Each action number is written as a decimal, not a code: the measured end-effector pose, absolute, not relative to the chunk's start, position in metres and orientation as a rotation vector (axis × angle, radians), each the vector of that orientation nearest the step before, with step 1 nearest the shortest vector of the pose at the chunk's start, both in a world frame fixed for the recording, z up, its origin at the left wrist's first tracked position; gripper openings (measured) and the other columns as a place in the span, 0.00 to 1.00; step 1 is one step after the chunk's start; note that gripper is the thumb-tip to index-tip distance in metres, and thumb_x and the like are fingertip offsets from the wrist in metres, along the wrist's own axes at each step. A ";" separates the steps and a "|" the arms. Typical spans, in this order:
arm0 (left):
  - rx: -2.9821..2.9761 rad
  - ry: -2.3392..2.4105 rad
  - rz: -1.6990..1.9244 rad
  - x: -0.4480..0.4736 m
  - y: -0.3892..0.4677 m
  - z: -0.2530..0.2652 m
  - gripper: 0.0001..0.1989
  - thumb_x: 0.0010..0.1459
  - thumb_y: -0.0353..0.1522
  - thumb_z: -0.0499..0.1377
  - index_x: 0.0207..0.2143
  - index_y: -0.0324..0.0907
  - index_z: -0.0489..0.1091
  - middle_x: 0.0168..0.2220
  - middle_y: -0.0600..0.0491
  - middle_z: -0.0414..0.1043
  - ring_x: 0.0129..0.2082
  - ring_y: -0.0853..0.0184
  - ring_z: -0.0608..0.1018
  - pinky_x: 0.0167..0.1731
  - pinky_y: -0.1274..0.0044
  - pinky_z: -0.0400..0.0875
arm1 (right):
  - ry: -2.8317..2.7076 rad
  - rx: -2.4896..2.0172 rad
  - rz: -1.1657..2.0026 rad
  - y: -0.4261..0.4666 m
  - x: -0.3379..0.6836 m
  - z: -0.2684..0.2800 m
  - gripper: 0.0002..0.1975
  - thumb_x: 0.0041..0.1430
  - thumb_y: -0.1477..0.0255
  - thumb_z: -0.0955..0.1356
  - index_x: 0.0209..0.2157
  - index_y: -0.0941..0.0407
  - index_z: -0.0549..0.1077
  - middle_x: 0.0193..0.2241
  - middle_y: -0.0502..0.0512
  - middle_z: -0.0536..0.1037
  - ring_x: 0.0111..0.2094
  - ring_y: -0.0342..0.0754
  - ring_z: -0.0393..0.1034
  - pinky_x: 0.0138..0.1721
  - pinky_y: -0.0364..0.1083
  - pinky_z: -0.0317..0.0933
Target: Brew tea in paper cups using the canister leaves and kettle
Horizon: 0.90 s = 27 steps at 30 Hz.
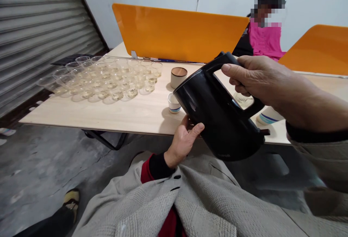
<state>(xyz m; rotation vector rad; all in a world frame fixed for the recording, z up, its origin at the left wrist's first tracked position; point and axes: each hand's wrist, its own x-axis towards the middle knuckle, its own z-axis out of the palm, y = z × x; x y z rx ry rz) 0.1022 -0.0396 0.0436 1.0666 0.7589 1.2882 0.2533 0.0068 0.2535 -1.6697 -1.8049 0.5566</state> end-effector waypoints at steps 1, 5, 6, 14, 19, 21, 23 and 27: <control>1.068 0.761 1.288 0.102 -0.039 0.043 0.32 0.62 0.52 0.69 0.57 0.41 0.69 0.50 0.44 0.80 0.45 0.58 0.83 0.46 0.66 0.81 | -1.784 -1.691 0.561 0.008 0.253 0.253 0.20 0.73 0.66 0.69 0.25 0.53 0.67 0.20 0.47 0.66 0.16 0.37 0.54 0.14 0.42 0.43; 1.087 0.749 1.300 0.102 -0.041 0.044 0.31 0.63 0.52 0.69 0.57 0.41 0.69 0.50 0.44 0.80 0.46 0.58 0.82 0.47 0.66 0.81 | -1.782 -1.694 0.541 0.006 0.259 0.251 0.21 0.72 0.62 0.70 0.25 0.53 0.67 0.20 0.48 0.67 0.18 0.38 0.57 0.15 0.41 0.47; 1.106 0.749 1.308 0.101 -0.042 0.045 0.31 0.63 0.51 0.69 0.57 0.41 0.69 0.51 0.44 0.80 0.47 0.58 0.82 0.48 0.65 0.81 | -1.793 -1.667 0.535 0.003 0.263 0.249 0.22 0.72 0.59 0.71 0.25 0.53 0.67 0.21 0.49 0.67 0.19 0.38 0.58 0.16 0.41 0.49; 1.248 0.795 1.316 0.104 -0.023 0.056 0.37 0.60 0.49 0.72 0.64 0.42 0.67 0.55 0.43 0.77 0.48 0.57 0.82 0.41 0.68 0.82 | -1.487 -1.466 0.466 -0.018 0.287 0.231 0.18 0.64 0.57 0.76 0.28 0.52 0.71 0.22 0.49 0.66 0.20 0.40 0.58 0.17 0.43 0.48; 1.392 0.866 1.395 0.104 -0.017 0.047 0.41 0.64 0.48 0.68 0.71 0.41 0.62 0.68 0.35 0.69 0.65 0.47 0.75 0.57 0.58 0.79 | -1.240 -1.311 0.510 -0.002 0.292 0.213 0.19 0.59 0.63 0.77 0.25 0.52 0.66 0.19 0.46 0.62 0.20 0.40 0.55 0.18 0.44 0.45; 1.470 0.891 1.419 0.098 -0.023 0.043 0.36 0.66 0.48 0.67 0.70 0.41 0.66 0.68 0.36 0.70 0.66 0.48 0.75 0.57 0.59 0.79 | -1.185 -1.237 0.491 0.013 0.297 0.201 0.20 0.56 0.61 0.78 0.25 0.51 0.65 0.19 0.45 0.61 0.19 0.40 0.54 0.18 0.46 0.45; 1.533 0.894 1.440 0.086 -0.030 0.042 0.32 0.67 0.46 0.66 0.68 0.43 0.68 0.65 0.37 0.74 0.63 0.51 0.78 0.54 0.62 0.81 | -1.160 -1.180 0.457 0.032 0.304 0.187 0.22 0.54 0.57 0.78 0.26 0.49 0.64 0.18 0.43 0.59 0.17 0.41 0.52 0.17 0.47 0.44; 1.596 0.952 1.482 0.058 -0.038 0.039 0.25 0.69 0.43 0.65 0.64 0.45 0.72 0.61 0.40 0.77 0.60 0.55 0.80 0.50 0.68 0.81 | -1.141 -1.141 0.433 0.080 0.316 0.160 0.28 0.54 0.46 0.76 0.29 0.47 0.58 0.17 0.40 0.55 0.17 0.42 0.49 0.19 0.48 0.43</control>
